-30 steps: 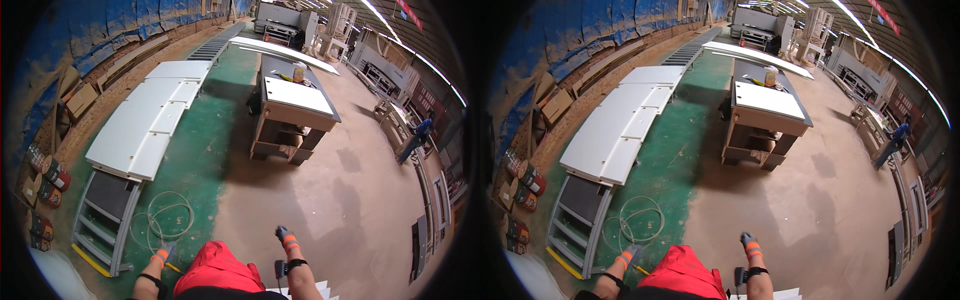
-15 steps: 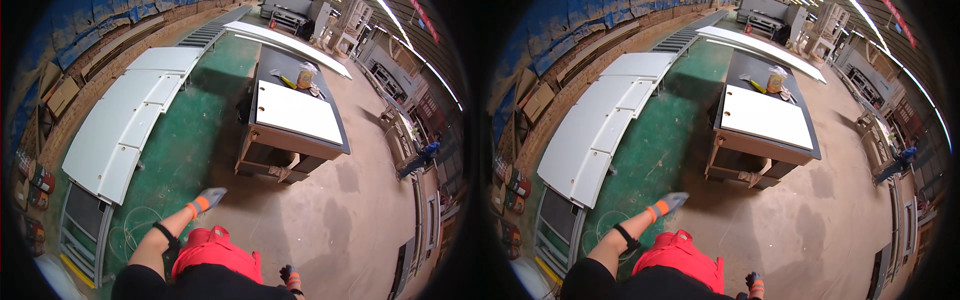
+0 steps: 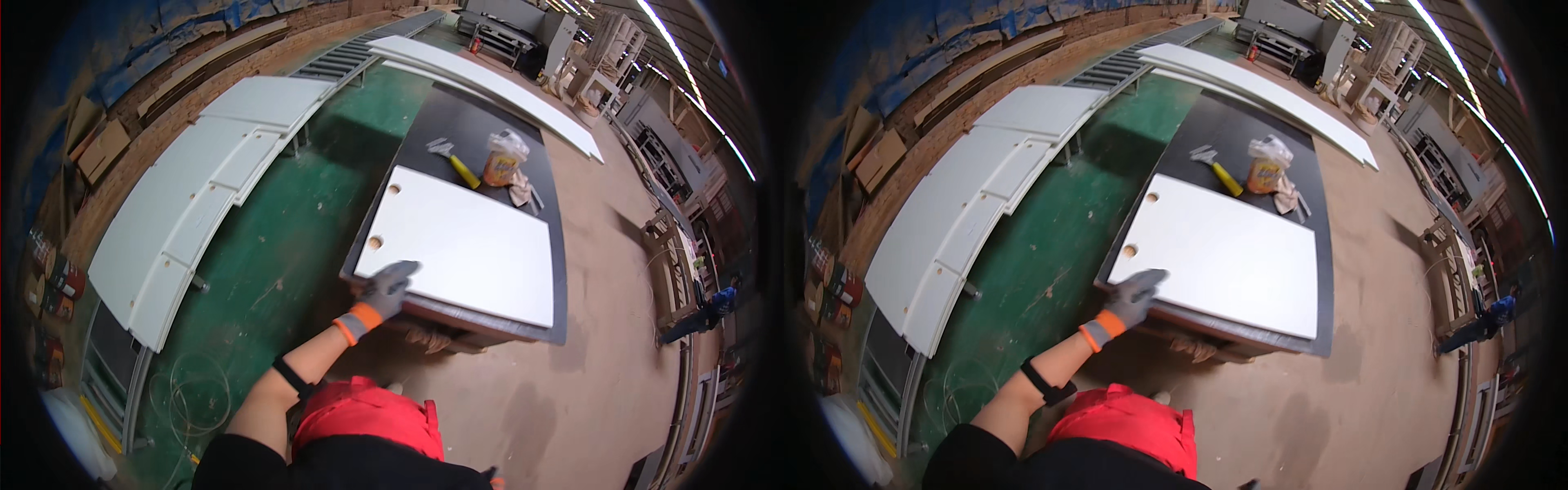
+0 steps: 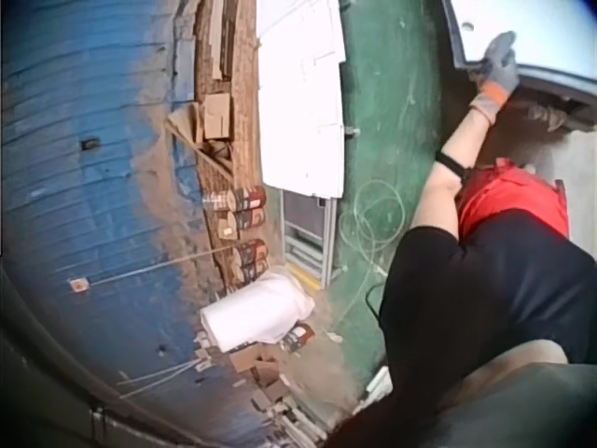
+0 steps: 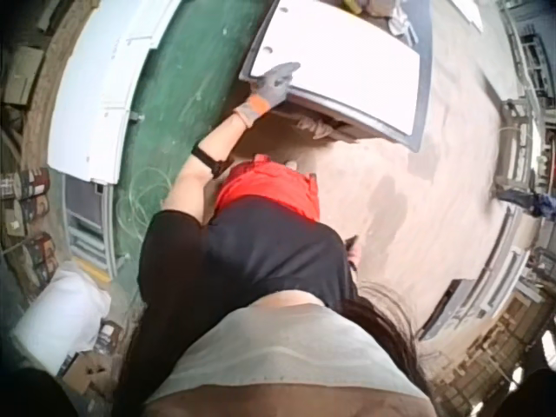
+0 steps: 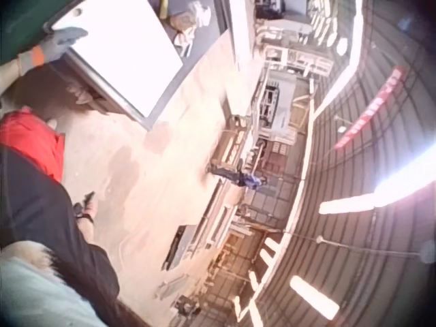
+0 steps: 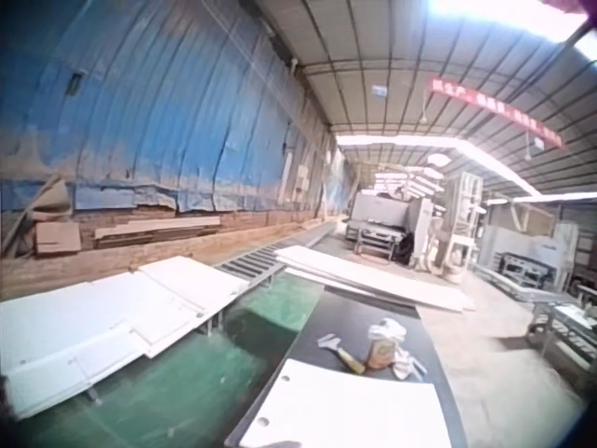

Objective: Cleaning and scraping residue from white furniture panels using a scraper and cloth.

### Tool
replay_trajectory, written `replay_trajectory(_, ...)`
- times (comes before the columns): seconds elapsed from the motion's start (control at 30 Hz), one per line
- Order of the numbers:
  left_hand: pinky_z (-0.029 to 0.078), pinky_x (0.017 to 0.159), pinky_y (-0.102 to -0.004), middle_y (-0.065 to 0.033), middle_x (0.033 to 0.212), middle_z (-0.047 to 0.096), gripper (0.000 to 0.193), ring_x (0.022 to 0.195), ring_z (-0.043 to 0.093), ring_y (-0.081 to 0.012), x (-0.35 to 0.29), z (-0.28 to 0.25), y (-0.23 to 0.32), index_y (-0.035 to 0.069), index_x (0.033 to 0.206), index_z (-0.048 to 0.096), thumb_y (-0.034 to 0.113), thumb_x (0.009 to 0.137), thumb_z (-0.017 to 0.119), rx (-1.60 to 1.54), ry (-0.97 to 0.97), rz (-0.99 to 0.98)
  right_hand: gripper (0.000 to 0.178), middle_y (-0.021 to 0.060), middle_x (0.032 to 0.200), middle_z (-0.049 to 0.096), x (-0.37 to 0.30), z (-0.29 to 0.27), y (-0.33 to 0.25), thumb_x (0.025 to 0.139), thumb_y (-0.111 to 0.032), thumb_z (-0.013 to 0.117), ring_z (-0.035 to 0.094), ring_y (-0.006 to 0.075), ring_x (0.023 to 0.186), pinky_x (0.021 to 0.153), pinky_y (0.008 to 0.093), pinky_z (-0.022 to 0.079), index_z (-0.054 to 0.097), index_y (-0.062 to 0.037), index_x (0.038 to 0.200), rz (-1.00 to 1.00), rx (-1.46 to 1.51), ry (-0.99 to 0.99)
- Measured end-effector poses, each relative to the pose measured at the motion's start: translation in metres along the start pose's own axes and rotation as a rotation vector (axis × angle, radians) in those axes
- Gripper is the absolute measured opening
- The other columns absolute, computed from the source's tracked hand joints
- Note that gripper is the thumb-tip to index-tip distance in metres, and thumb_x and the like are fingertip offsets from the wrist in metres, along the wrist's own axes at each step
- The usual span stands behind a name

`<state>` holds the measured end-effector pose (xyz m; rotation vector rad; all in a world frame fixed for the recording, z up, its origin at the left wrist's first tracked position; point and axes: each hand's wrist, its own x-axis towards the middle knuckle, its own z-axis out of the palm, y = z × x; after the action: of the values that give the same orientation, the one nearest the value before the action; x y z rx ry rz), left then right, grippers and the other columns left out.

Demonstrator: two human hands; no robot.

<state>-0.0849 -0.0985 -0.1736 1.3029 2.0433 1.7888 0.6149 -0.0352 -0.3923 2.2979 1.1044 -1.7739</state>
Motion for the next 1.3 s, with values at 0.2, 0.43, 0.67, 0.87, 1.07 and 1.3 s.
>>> replay_trajectory(0.2, 0.04, 0.101, -0.0478, -0.0282, 0.135, 0.046, 0.057, 0.12, 0.047, -0.0441, 0.053, -0.037, -0.108, 0.006, 0.135, 0.047, 0.023, 0.083, 0.065, 0.795, 0.334, -0.133, 0.034, 0.0027, 0.099, 0.063, 0.044, -0.024, -0.374, 0.096, -0.015, 0.053, 0.054, 0.0107, 0.085, 0.076, 0.0259, 0.048, 0.058, 0.0024, 0.125, -0.961, 0.158, 0.536)
replay_trajectory(0.43, 0.027, 0.111, -0.0498, -0.0213, 0.147, 0.034, 0.069, 0.139, 0.028, -0.0373, 0.108, 0.006, -0.124, 0.009, 0.149, 0.029, 0.036, 0.092, 0.057, 0.942, 0.06, -0.348, 0.049, 0.0212, 0.13, 0.056, -0.019, 0.151, -0.605, 0.09, -0.031, 0.058, 0.052, 0.0392, 0.122, 0.103, 0.042, 0.041, 0.055, -0.0033, 0.13, -1.297, -0.503, 0.705)
replay_trajectory(0.67, 0.02, 0.113, -0.0549, -0.0163, 0.151, 0.031, 0.065, 0.142, 0.025, -0.0346, 0.129, 0.006, -0.112, 0.014, 0.151, 0.026, 0.039, 0.096, 0.049, 1.184, -0.143, -0.495, 0.061, 0.0184, 0.149, 0.038, -0.037, 0.218, -0.599, 0.088, -0.036, 0.055, 0.032, 0.036, 0.139, 0.111, 0.0491, 0.027, 0.043, -0.0099, 0.142, -0.908, -0.793, 0.871)
replay_trajectory(0.87, 0.017, 0.115, -0.054, -0.0174, 0.151, 0.033, 0.063, 0.143, 0.024, -0.0362, 0.124, -0.035, -0.137, 0.014, 0.151, 0.028, 0.038, 0.097, 0.047, 1.049, -0.142, -0.414, 0.073, 0.0207, 0.153, 0.029, -0.083, 0.246, -0.577, 0.088, -0.039, 0.056, 0.03, 0.0412, 0.137, 0.113, 0.0502, 0.023, 0.029, -0.0095, 0.149, -0.87, -0.907, 0.791)
replay_trajectory(1.07, 0.019, 0.114, -0.0534, -0.0159, 0.151, 0.033, 0.06, 0.141, 0.026, -0.0381, 0.163, -0.031, -0.11, 0.015, 0.149, 0.034, 0.039, 0.096, 0.049, 1.436, -0.215, -0.445, 0.065, 0.0229, 0.141, 0.043, -0.085, 0.209, -0.6, 0.084, -0.041, 0.062, 0.041, 0.0435, 0.127, 0.106, 0.0506, 0.034, 0.048, -0.0062, 0.137, -0.979, -0.935, 0.523)
replay_trajectory(1.3, 0.027, 0.109, -0.0552, -0.0191, 0.144, 0.041, 0.06, 0.137, 0.033, -0.039, 0.294, 0.099, -0.131, 0.01, 0.14, 0.045, 0.03, 0.086, 0.062, 0.977, -0.026, -0.005, 0.06, 0.0217, 0.133, 0.051, -0.025, 0.248, -0.797, 0.079, -0.024, 0.068, 0.053, 0.0389, 0.116, 0.098, 0.0421, 0.044, 0.05, -0.0009, 0.132, -1.517, -0.48, 0.439)
